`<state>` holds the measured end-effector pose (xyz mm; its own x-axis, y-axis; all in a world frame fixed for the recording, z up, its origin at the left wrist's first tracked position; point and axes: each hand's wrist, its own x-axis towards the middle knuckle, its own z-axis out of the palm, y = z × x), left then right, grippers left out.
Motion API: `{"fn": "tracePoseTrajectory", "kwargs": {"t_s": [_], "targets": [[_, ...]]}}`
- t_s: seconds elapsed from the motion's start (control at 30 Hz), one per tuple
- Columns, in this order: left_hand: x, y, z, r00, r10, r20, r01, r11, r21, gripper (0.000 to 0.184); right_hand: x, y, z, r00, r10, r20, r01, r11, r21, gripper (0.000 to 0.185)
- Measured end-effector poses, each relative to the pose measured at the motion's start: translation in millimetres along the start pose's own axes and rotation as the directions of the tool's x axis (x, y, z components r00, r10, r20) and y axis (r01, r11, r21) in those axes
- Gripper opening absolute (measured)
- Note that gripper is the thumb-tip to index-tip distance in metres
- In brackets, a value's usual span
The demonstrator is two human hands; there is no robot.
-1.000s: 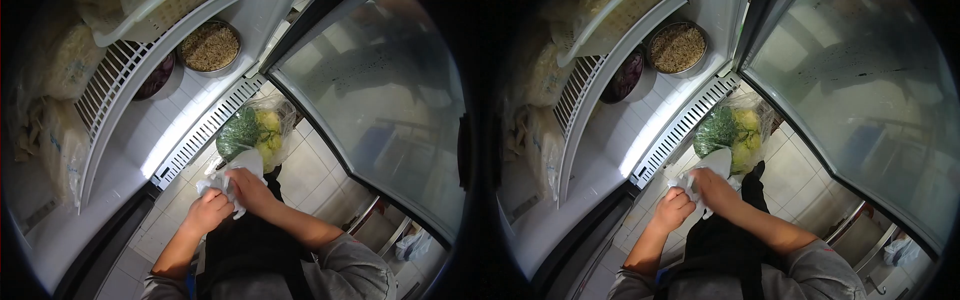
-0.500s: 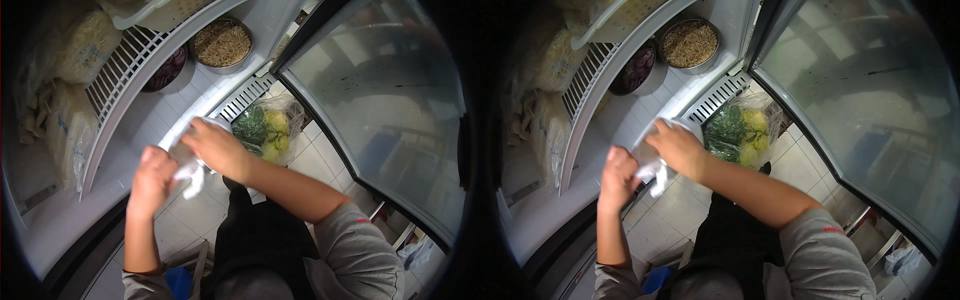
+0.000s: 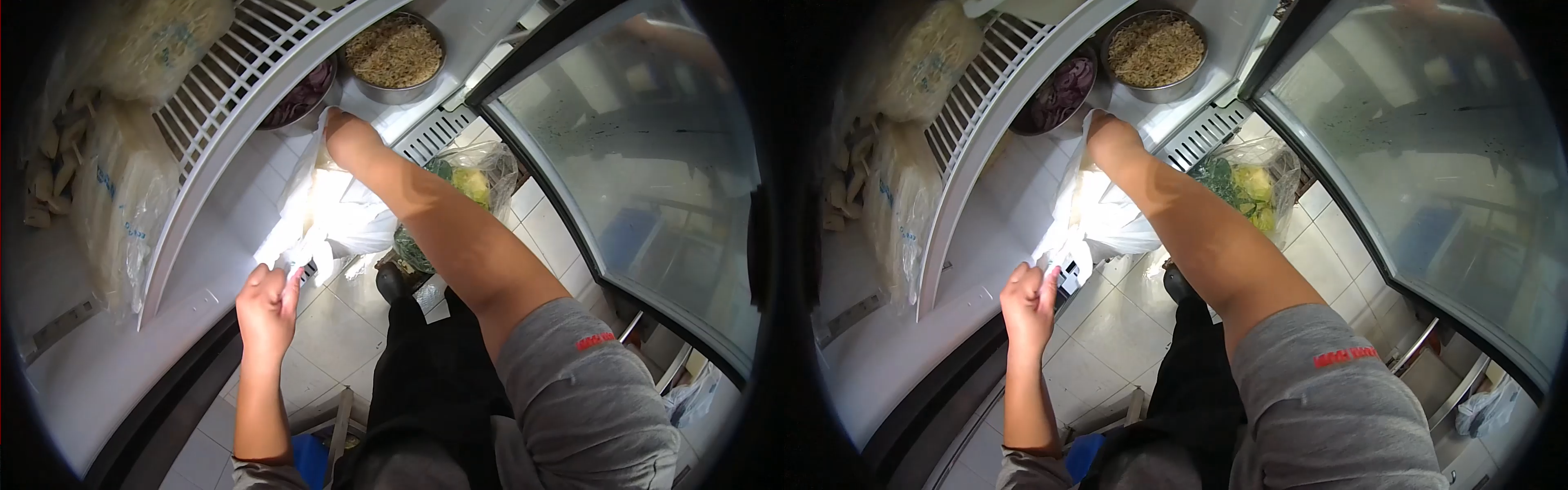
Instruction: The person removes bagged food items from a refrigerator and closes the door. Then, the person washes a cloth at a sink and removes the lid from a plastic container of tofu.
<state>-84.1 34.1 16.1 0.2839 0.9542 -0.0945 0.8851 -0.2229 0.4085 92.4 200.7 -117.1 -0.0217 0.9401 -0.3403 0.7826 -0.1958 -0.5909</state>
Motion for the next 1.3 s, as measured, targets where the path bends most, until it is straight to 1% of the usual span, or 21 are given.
{"fn": "tracePoseTrajectory", "kwargs": {"t_s": [0.1, 0.17, 0.27, 0.33, 0.47, 0.53, 0.6, 0.63, 0.67, 0.7, 0.73, 0.8, 0.87, 0.9, 0.93, 0.97, 1.03, 1.13, 1.2, 1.27, 1.3], "targets": [[1, 1, -9, 0.939, -0.252, -0.233, 0.131, 0.891, -0.434, 0.035, 2, -12, 1, 0.998, -0.049, 0.044, 0.048, 0.999, 0.014, 0.031], [7, 8, -17, 0.885, -0.269, -0.379, 0.068, 0.882, -0.466, 0.035, 3, -10, 6, 0.995, -0.094, 0.043, 0.095, 0.995, -0.021, 0.033], [9, 20, -17, 0.826, -0.257, -0.501, -0.049, 0.853, -0.519, 0.034, -2, 0, 12, 0.988, -0.15, 0.049, 0.108, 0.869, 0.484, 0.03], [7, 14, -13, 0.713, -0.271, -0.647, -0.172, 0.826, -0.536, 0.029, -30, -7, 9, 0.975, 0.216, 0.055, -0.11, 0.249, 0.962, 0.034], [9, -15, 7, 0.751, -0.233, -0.618, -0.095, 0.888, -0.45, 0.014, -76, -4, 70, 0.946, 0.32, -0.046, -0.077, 0.363, 0.929, 0.047], [14, -25, 29, 0.778, -0.45, -0.439, 0.051, 0.74, -0.67, 0.002, -79, -2, 95, 0.96, 0.178, -0.217, 0.055, 0.639, 0.768, 0.054], [7, -35, 43, 0.8, -0.556, -0.226, 0.44, 0.799, -0.411, 0.02, -87, -8, 90, 0.951, 0.168, -0.26, 0.075, 0.69, 0.72, 0.061], [11, -27, 40, 0.799, -0.557, -0.228, 0.44, 0.799, -0.409, 0.02, -91, -11, 79, 0.923, 0.089, -0.375, 0.133, 0.84, 0.526, 0.063], [14, -16, 35, 0.83, -0.54, -0.14, 0.525, 0.841, -0.132, 0.028, -93, -13, 67, 0.885, -0.014, -0.466, 0.171, 0.939, 0.298, 0.064], [18, -5, 30, 0.838, -0.543, -0.044, 0.543, 0.824, 0.161, 0.036, -91, -16, 55, 0.901, -0.045, -0.432, 0.195, 0.931, 0.309, 0.065], [22, 2, 28, 0.838, -0.543, -0.044, 0.543, 0.824, 0.162, 0.036, -86, -16, 56, 0.901, -0.045, -0.432, 0.195, 0.931, 0.31, 0.065], [31, 10, 26, 0.928, -0.048, -0.37, 0.217, 0.876, 0.431, 0.041, -76, -18, 61, 0.967, 0.111, -0.23, 0.031, 0.844, 0.536, 0.064], [47, -4, 36, 0.935, 0.006, -0.355, 0.125, 0.93, 0.346, 0.042, -72, -17, 69, 0.952, 0.141, -0.273, 0.012, 0.87, 0.493, 0.065], [60, -22, 54, 0.988, -0.114, -0.108, 0.107, 0.992, -0.066, 0.051, -72, -19, 71, 0.947, 0.142, -0.289, 0.004, 0.892, 0.452, 0.063], [69, -34, 70, 0.979, -0.115, 0.17, 0.181, 0.871, -0.456, 0.06, -73, -20, 72, 0.942, 0.14, -0.306, -0.002, 0.912, 0.41, 0.062], [71, -40, 83, 0.979, -0.116, 0.167, 0.181, 0.873, -0.453, 0.06, -75, -20, 74, 0.933, 0.132, -0.334, 0.014, 0.916, 0.402, 0.052], [76, -41, 96, 0.99, -0.035, -0.137, 0.045, 0.997, 0.069, 0.08, -77, -10, 78, 0.945, 0.107, -0.308, 0.061, 0.87, 0.49, 0.046], [74, -37, 95, 0.974, -0.217, -0.068, 0.227, 0.914, 0.338, 0.097, -82, 4, 79, 0.968, 0.084, -0.236, 0.092, 0.757, 0.647, 0.033], [70, -41, 87, 0.972, -0.225, -0.067, 0.235, 0.912, 0.336, 0.09, -88, 11, 77, 0.968, -0.081, -0.237, 0.203, 0.81, 0.551, 0.034], [63, -57, 81, 0.996, 0.051, -0.071, -0.043, 0.993, 0.113, 0.083, -92, 15, 80, 0.954, -0.129, -0.269, 0.256, 0.818, 0.515, 0.035], [60, -53, 74, 0.996, -0.011, -0.093, 0.009, 1.0, -0.022, 0.076, -99, 14, 77, 0.96, -0.125, -0.251, 0.252, 0.776, 0.578, 0.035]]}}
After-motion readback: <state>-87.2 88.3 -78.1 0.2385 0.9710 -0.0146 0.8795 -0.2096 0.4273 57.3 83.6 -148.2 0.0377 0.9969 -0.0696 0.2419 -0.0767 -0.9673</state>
